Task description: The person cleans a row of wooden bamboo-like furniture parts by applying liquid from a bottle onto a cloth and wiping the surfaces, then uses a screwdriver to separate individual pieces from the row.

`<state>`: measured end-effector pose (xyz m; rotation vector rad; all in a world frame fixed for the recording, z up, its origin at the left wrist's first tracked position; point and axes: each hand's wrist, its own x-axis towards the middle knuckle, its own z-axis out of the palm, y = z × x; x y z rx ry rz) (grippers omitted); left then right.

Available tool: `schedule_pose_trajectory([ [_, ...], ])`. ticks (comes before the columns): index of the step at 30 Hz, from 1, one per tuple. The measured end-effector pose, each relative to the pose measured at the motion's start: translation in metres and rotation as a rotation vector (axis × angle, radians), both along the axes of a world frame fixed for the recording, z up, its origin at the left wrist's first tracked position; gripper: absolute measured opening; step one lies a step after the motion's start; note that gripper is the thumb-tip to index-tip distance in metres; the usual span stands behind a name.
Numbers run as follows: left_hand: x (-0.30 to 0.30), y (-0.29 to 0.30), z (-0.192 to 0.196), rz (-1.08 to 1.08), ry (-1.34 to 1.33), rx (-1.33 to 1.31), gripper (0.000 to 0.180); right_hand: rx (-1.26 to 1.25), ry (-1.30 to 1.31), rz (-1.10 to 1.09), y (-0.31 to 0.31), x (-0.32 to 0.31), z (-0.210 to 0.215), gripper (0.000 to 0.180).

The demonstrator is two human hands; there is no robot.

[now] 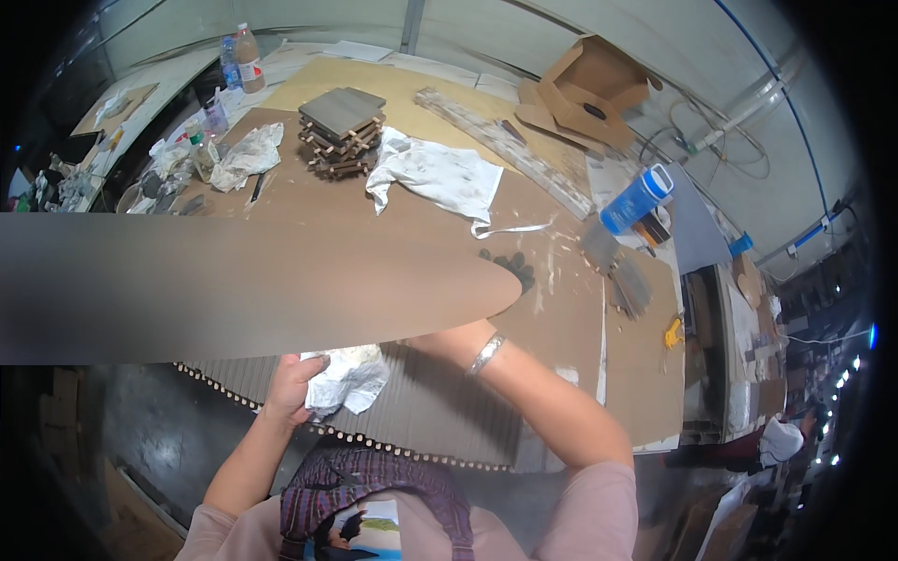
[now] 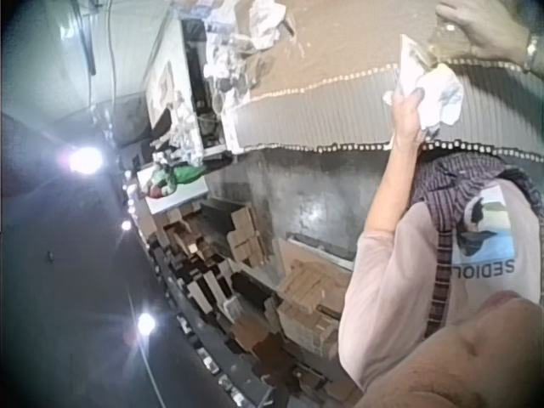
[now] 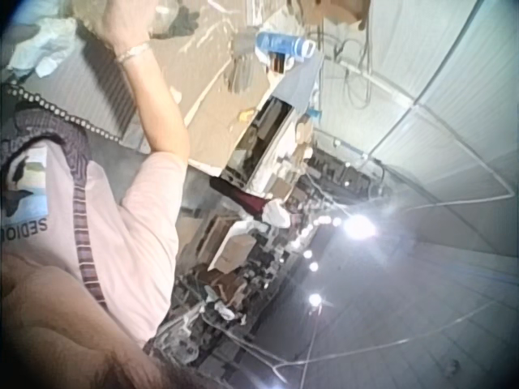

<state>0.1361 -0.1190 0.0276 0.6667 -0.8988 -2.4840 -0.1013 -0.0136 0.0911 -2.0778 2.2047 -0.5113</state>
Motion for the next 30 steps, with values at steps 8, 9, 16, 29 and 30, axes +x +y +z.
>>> schedule_pose_trajectory([
  [8, -0.008, -0.004, -0.015, -0.027, 0.038, 0.034, 0.052, -0.002, 0.362, -0.068, -0.006, -0.007, 0.028, 0.029],
  [9, -0.008, -0.004, -0.018, -0.030, 0.030, 0.031, 0.052, -0.042, 0.354, -0.063, -0.005, -0.013, 0.022, 0.028],
  [16, -0.004, 0.000, -0.067, -0.048, -0.129, -0.140, 0.051, -0.139, 0.119, -0.042, -0.008, -0.010, -0.012, 0.030],
  [29, 0.037, 0.004, 0.010, 0.072, 0.247, -0.165, 0.064, -0.114, -0.950, -0.197, -0.059, -0.065, -0.100, 0.071],
  [30, 0.043, 0.001, 0.009, 0.064, 0.224, -0.166, 0.064, -0.098, -0.968, -0.309, -0.062, -0.054, -0.090, 0.085],
])
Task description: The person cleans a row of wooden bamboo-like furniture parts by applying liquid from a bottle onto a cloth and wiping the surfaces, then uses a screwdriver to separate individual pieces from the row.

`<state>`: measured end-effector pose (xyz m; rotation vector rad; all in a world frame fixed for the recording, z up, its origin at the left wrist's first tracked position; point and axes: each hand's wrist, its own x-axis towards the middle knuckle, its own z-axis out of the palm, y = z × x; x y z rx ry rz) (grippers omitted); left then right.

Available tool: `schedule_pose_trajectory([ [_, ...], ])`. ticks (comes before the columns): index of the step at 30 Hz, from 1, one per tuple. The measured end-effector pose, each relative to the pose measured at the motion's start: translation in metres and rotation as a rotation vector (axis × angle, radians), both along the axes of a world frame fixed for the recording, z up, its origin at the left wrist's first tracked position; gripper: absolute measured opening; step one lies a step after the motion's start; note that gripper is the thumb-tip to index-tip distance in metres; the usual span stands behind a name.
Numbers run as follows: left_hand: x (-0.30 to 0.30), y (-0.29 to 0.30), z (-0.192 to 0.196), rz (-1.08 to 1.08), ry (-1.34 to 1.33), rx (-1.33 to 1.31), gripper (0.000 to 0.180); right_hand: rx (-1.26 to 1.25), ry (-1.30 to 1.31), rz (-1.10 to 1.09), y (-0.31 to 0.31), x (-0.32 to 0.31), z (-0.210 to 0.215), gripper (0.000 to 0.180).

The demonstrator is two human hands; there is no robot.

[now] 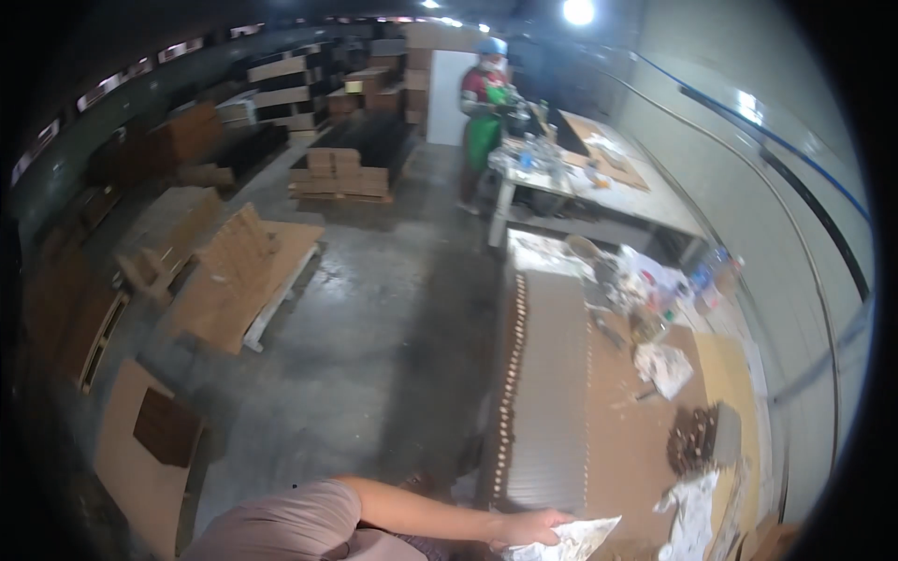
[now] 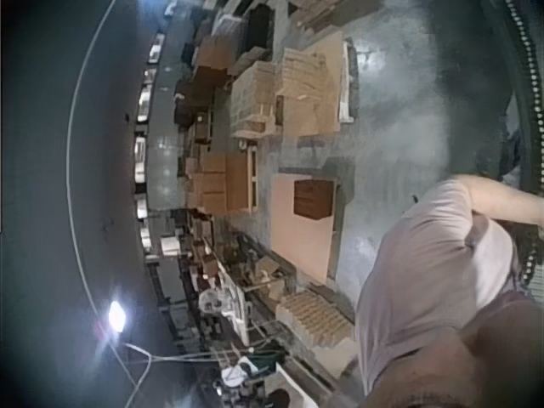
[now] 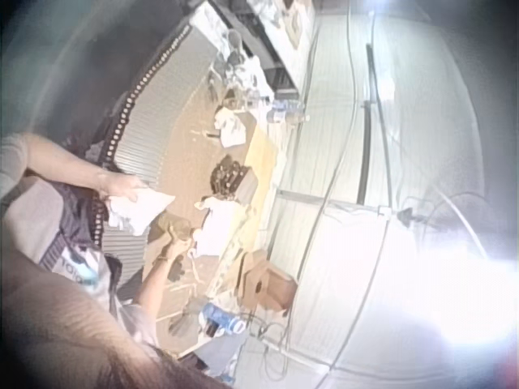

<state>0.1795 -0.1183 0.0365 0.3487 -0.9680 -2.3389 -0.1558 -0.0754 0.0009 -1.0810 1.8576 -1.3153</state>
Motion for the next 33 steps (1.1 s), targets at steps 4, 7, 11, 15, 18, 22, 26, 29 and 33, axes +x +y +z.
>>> schedule_pose_trajectory([
  [4, 0.006, -0.005, -0.025, 0.098, 0.004, -0.057, 0.069, -0.144, 0.001, 0.040, -0.009, 0.011, 0.002, 0.093],
  [7, 0.010, -0.007, -0.023, 0.092, -0.001, -0.033, 0.067, -0.179, -0.014, 0.031, -0.007, -0.007, -0.021, 0.096],
  [11, 0.007, 0.001, -0.017, 0.028, -0.038, -0.028, 0.068, -0.092, 0.009, 0.045, -0.004, 0.011, 0.002, 0.093],
  [15, -0.004, -0.003, -0.013, 0.004, -0.116, -0.142, 0.073, 0.014, -0.012, 0.001, 0.027, -0.007, -0.011, 0.070],
  [18, -0.016, -0.008, -0.008, -0.013, -0.161, -0.310, 0.072, 0.308, 0.016, 0.084, 0.076, -0.013, 0.007, 0.036],
  [22, -0.051, 0.007, -0.003, -0.135, -0.191, -0.579, 0.065, 0.266, -0.004, 0.194, 0.146, 0.023, 0.044, 0.025],
  [26, -0.086, 0.069, -0.029, -0.246, -0.236, -0.971, 0.057, 0.375, 0.279, 0.290, 0.181, 0.023, 0.042, 0.034],
  [29, -0.095, 0.105, -0.021, -0.339, -0.249, -1.897, 0.048, 0.373, 0.234, 0.250, 0.194, 0.024, 0.032, 0.038],
  [33, -0.076, 0.083, -0.054, -0.235, -0.275, -1.731, 0.068, 0.367, 0.344, 0.231, 0.212, -0.001, -0.006, 0.038],
])
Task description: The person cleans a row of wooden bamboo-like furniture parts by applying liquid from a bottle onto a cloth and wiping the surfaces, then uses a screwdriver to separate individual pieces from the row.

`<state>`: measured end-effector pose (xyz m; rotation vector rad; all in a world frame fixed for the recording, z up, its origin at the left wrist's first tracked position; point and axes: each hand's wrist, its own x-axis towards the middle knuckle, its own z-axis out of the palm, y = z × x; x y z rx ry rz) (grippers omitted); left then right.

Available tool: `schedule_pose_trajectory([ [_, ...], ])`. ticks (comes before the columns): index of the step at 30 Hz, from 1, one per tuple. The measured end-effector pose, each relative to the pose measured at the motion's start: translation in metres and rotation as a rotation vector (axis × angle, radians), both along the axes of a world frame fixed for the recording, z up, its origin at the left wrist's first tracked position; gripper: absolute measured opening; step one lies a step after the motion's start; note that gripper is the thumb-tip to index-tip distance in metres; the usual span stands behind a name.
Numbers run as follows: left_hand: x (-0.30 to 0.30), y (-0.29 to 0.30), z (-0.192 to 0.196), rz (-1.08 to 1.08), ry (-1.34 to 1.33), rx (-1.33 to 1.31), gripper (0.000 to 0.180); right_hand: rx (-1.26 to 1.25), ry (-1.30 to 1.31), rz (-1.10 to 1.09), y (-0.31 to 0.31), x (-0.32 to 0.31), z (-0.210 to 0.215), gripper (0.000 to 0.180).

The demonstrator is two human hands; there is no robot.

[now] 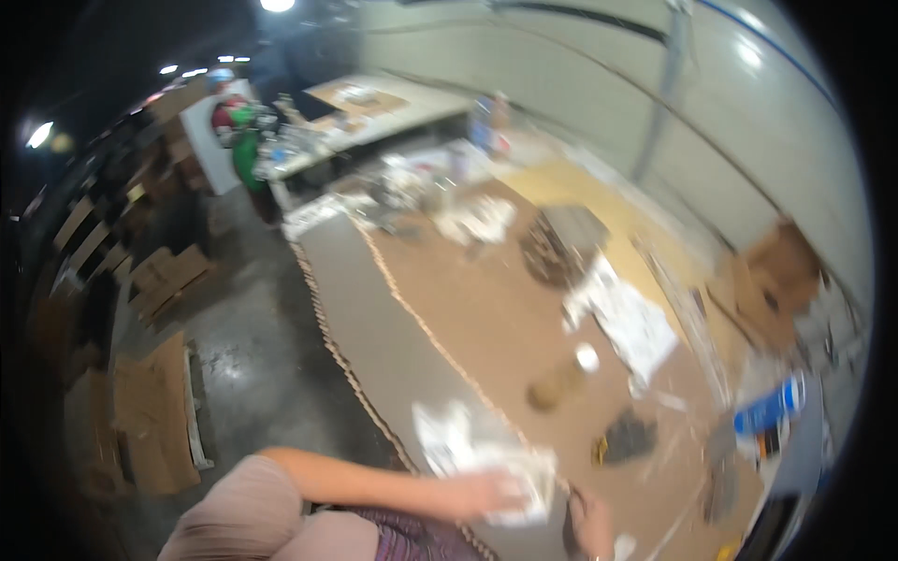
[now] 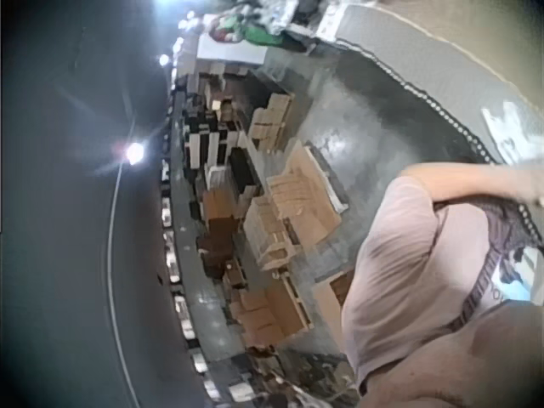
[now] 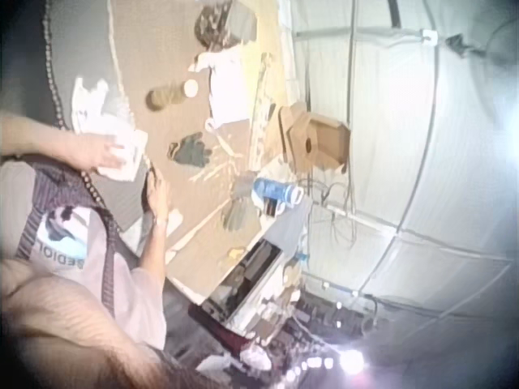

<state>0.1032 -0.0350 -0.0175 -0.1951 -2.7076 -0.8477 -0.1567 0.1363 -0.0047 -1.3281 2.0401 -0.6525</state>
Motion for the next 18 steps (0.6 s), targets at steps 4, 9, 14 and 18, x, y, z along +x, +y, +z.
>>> schedule_pose_trajectory([
  [4, 0.023, -0.040, 0.029, 0.245, -0.075, -0.090, 0.065, -0.116, 0.220, -0.086, 0.001, 0.024, 0.017, 0.035],
  [9, -0.024, 0.062, 0.019, 0.034, -0.033, -0.099, 0.064, -0.125, 0.074, -0.161, -0.002, 0.027, 0.031, 0.033],
  [14, 0.014, -0.013, 0.020, 0.224, -0.132, -0.141, 0.067, -0.205, 0.179, -0.188, 0.013, 0.022, -0.012, 0.035],
  [18, -0.016, 0.034, 0.018, 0.344, -0.155, -0.020, 0.085, -0.339, 0.166, -0.245, 0.005, 0.038, 0.006, 0.035],
])
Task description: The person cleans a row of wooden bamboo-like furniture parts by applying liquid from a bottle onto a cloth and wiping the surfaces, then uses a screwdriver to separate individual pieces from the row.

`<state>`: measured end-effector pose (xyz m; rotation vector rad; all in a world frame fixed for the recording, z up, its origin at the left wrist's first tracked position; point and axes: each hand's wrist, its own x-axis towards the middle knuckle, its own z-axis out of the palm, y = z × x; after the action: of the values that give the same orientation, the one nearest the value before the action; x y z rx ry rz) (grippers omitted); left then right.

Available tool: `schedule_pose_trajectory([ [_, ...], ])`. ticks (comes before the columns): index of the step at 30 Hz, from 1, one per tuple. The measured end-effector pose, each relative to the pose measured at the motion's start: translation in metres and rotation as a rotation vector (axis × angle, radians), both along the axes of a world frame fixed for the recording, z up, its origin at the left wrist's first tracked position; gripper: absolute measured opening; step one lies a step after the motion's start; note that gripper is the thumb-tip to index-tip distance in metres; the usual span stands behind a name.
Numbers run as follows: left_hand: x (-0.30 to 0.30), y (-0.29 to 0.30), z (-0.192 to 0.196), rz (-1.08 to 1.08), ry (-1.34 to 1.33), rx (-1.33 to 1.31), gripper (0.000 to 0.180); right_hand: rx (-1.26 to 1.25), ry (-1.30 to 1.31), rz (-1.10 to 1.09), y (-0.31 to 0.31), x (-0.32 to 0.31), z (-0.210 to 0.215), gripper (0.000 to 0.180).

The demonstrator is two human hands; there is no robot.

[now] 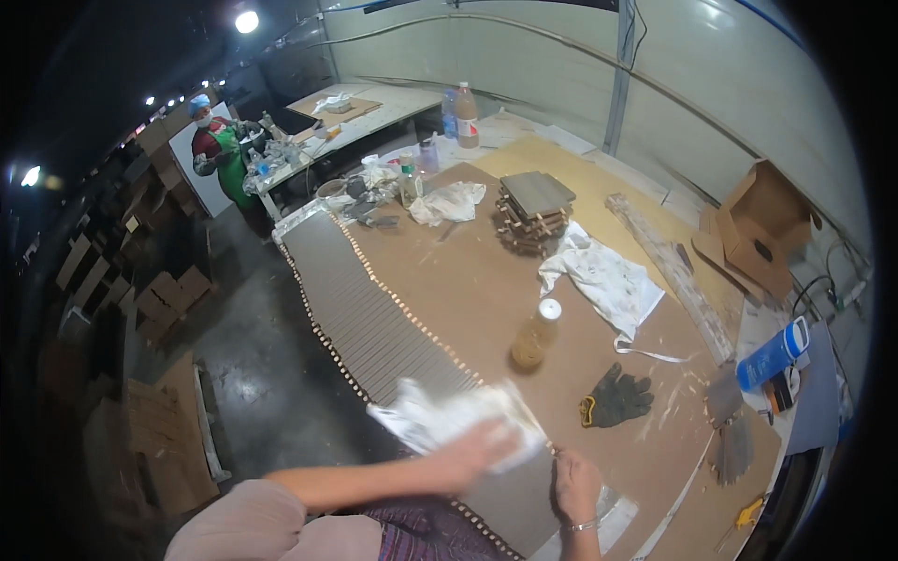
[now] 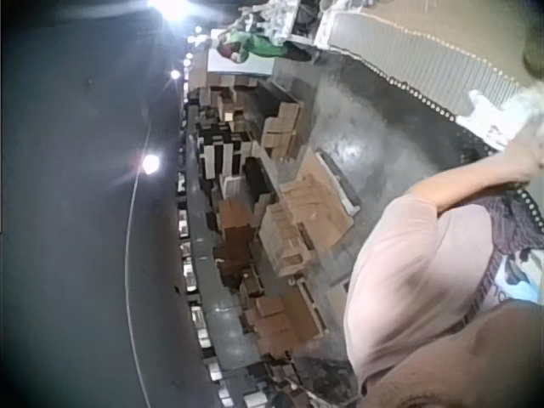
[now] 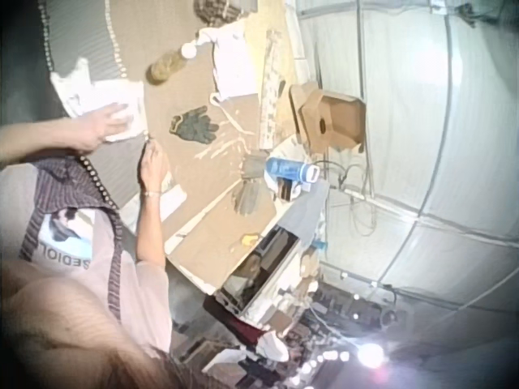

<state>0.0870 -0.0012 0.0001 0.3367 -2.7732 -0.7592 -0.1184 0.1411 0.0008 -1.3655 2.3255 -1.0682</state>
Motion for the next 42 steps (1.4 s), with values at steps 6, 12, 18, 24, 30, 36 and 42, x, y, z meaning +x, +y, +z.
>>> schedule_pose_trajectory([
  [6, -0.017, 0.027, 0.014, -0.138, 0.083, -0.054, 0.067, 0.061, 0.163, 0.095, 0.002, -0.006, 0.001, 0.035],
  [12, -0.027, 0.032, 0.001, 0.052, 0.151, -0.200, 0.062, 0.104, 0.168, 0.135, 0.005, -0.017, -0.019, 0.031],
  [18, -0.019, 0.007, -0.008, -0.005, -0.229, 0.009, 0.051, 0.146, 0.100, 0.059, 0.032, -0.040, -0.018, 0.034],
  [24, -0.011, 0.005, -0.008, 0.154, 0.130, -0.129, 0.045, 0.250, 0.151, 0.073, 0.023, -0.027, -0.020, 0.026],
  [30, -0.018, -0.004, -0.006, -0.008, 0.134, -0.094, 0.059, 0.115, 0.262, 0.069, 0.033, -0.029, -0.025, 0.022],
  [36, -0.022, 0.034, -0.024, 0.052, 0.187, -0.105, 0.052, 0.034, 0.323, 0.249, 0.046, -0.033, -0.075, 0.045],
  [42, 0.019, -0.005, 0.037, 0.117, 0.175, 0.130, 0.034, -0.046, 0.499, 0.230, 0.056, -0.040, -0.075, 0.045],
])
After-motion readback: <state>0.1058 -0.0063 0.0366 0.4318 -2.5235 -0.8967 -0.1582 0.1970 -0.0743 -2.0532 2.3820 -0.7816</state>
